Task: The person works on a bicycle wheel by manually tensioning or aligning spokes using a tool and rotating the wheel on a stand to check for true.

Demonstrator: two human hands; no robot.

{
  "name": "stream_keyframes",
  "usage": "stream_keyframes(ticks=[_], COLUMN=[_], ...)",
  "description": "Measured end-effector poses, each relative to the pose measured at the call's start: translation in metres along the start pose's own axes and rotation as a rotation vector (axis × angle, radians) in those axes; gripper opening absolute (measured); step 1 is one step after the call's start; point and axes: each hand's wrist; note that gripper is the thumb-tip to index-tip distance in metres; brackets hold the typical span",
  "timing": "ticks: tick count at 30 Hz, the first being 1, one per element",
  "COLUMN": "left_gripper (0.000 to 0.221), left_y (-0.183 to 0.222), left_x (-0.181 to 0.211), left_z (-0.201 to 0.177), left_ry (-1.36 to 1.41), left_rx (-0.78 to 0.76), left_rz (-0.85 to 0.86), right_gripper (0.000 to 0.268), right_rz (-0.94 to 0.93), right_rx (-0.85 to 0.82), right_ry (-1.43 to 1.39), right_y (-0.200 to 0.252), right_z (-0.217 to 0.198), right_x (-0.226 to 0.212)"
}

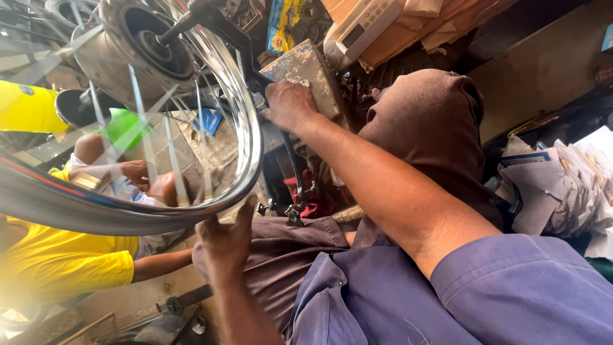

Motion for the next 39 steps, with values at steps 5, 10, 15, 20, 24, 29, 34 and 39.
stream_keyframes(ticks=[5,10,15,20,24,29,34,39], left_gripper=[0.076,0.049,0.033,0.055,0.061,0.053,0.039,0.034], left_y=[-0.014,-0.010,0.011,0.009,0.005,0.004,0.005,0.004], left_x=[0.046,0.060,0.009,0.008,0.023,0.029,0.023,0.028], left_z=[-0.059,-0.057,0.014,0.019,0.013,0.011,0.012,0.012], left_ry=[0.260,0.503,-0.307,0.029,0.069,0.143,0.145,0.207], left_rx=[0.125,0.447,0.275,-0.061,-0.028,0.025,0.028,0.077], left_rz=[-0.010,0.063,-0.225,-0.224,-0.287,-0.145,-0.217,-0.130], right_gripper=[0.044,0.045,0.042,0.042,0.040,0.037,0.041,0.041], right_rz=[0.001,-0.003,0.008,-0.016,0.015,0.056,0.049,0.066], right_rx=[0.008,0.053,0.042,0.088,0.022,-0.072,-0.044,-0.074], right_ry=[-0.017,-0.014,-0.041,-0.043,-0.059,-0.052,-0.033,-0.033], right_y=[0.000,-0.001,-0.001,-0.001,0.003,0.001,0.003,0.004], right_z=[0.001,0.003,0.007,0.006,0.002,-0.005,-0.008,-0.011], right_x=[0.001,0.002,0.003,0.004,0.001,-0.005,-0.005,-0.007])
Point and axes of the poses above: each hand's wrist, its own y-axis away from the middle knuckle, its own z-axis out of the palm, x = y × z, and after that the axes turned 6 degrees about z, right-handed
